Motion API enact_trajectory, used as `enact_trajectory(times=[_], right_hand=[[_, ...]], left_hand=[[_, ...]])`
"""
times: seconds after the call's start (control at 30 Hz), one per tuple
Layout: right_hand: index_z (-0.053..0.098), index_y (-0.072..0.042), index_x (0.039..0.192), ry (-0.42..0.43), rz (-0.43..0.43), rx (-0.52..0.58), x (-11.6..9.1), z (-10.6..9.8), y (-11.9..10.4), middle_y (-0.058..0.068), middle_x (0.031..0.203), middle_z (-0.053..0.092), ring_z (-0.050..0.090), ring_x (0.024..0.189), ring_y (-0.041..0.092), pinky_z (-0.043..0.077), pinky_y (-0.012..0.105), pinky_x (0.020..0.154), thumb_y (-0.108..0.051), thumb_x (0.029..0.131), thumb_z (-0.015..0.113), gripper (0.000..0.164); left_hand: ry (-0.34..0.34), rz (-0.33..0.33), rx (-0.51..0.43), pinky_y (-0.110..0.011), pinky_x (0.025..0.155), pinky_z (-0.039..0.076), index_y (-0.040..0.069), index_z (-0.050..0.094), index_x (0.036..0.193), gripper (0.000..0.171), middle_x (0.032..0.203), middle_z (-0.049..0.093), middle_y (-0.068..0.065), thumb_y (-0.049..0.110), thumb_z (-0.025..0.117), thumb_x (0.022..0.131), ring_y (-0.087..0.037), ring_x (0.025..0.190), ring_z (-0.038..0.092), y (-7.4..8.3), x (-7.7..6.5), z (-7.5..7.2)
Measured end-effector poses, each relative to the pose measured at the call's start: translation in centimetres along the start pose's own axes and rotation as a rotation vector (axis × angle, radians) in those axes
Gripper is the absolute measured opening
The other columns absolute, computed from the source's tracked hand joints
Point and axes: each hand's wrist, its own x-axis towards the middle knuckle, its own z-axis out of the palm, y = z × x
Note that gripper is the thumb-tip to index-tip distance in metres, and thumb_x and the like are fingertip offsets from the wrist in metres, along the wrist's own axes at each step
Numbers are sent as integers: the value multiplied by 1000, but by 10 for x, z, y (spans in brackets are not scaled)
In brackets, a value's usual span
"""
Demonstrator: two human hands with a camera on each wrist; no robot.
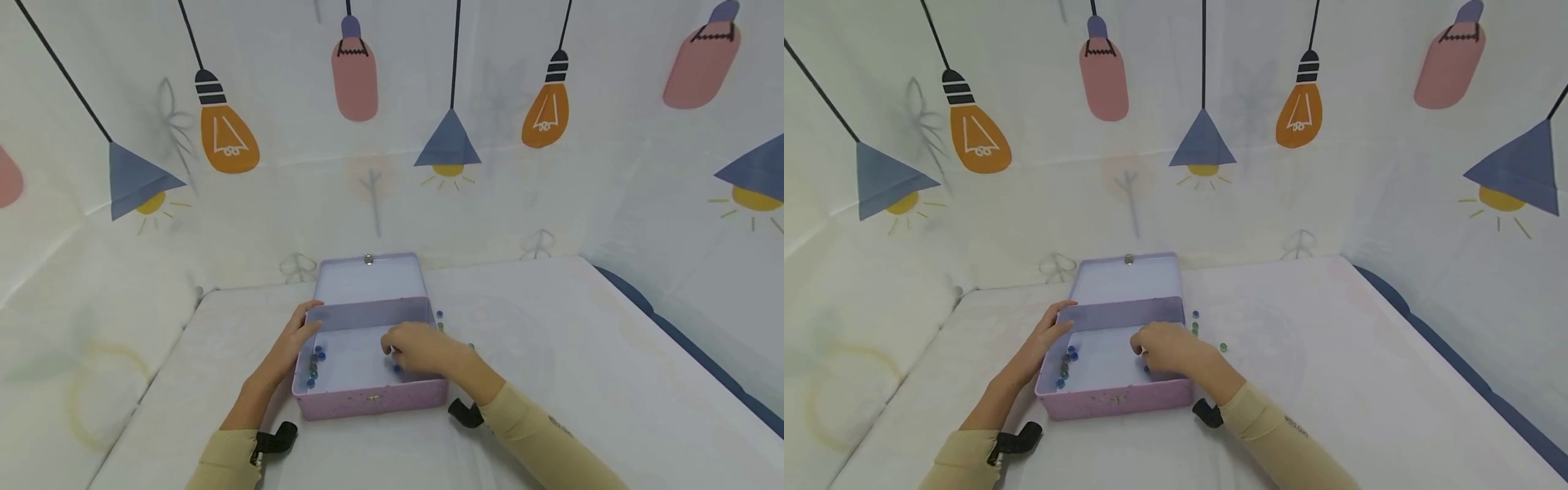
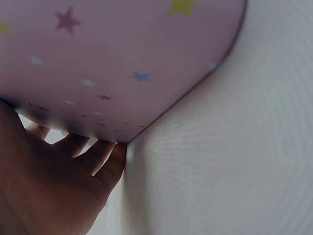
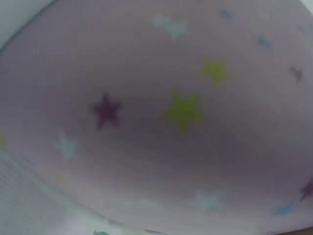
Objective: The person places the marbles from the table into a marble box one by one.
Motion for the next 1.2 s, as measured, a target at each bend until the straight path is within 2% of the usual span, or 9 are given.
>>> enact_trajectory(times=[0.2, 0.4, 0.53, 0.63, 0.8, 0.9, 1.2], right_hand=[[73, -10, 106, 30, -41, 74, 5, -7, 8, 2, 105, 74, 65, 91, 10, 55, 25, 80, -3, 94, 57, 21], [72, -8, 110, 66, -31, 144, 6, -14, 19, 3, 108, 73, 62, 90, 10, 53, 25, 78, -4, 97, 52, 24], [72, -9, 108, 158, -41, 185, 2, -24, 29, 4, 106, 73, 64, 93, 11, 55, 27, 81, -4, 97, 53, 22], [73, -9, 106, 268, -48, 205, -3, -33, 38, 3, 103, 73, 64, 93, 12, 56, 30, 83, -3, 95, 56, 21], [72, -2, 106, 412, -34, 253, -9, -45, 54, 11, 102, 73, 65, 93, 17, 57, 41, 84, 1, 94, 57, 19], [72, 0, 107, 451, -13, 260, -12, -50, 62, 13, 103, 73, 65, 94, 20, 56, 44, 86, 2, 94, 57, 20], [72, 0, 106, 501, 16, 222, -18, -49, 81, 11, 102, 73, 64, 91, 20, 56, 40, 83, 3, 94, 55, 21]], left_hand=[[-8, 6, -20, -62, 121, 14, 18, 29, 151, 49, 162, 24, -13, 32, 42, 106, -36, 153, 15, 1, 1, 0], [-2, -2, -9, -63, 122, 10, 17, 29, 151, 49, 164, 18, -15, 32, 41, 105, -38, 155, 8, 0, 3, 0], [1, 7, 1, -64, 122, 7, 16, 29, 151, 49, 165, 15, -14, 31, 41, 106, -39, 155, 3, 0, 3, 0], [-2, 12, -2, -65, 122, 6, 16, 29, 150, 49, 165, 14, -14, 31, 41, 106, -38, 155, 2, 1, 3, 0], [2, 18, 13, -65, 122, 6, 15, 29, 150, 49, 165, 14, -15, 29, 41, 106, -39, 155, 2, 1, 4, -1], [4, 20, 18, -65, 122, 6, 14, 29, 150, 48, 166, 13, -15, 29, 41, 106, -39, 155, 1, 0, 5, -1], [4, 13, -1, -63, 122, 6, 14, 29, 150, 48, 165, 16, -15, 29, 40, 106, -37, 155, 4, 1, 3, 1]])
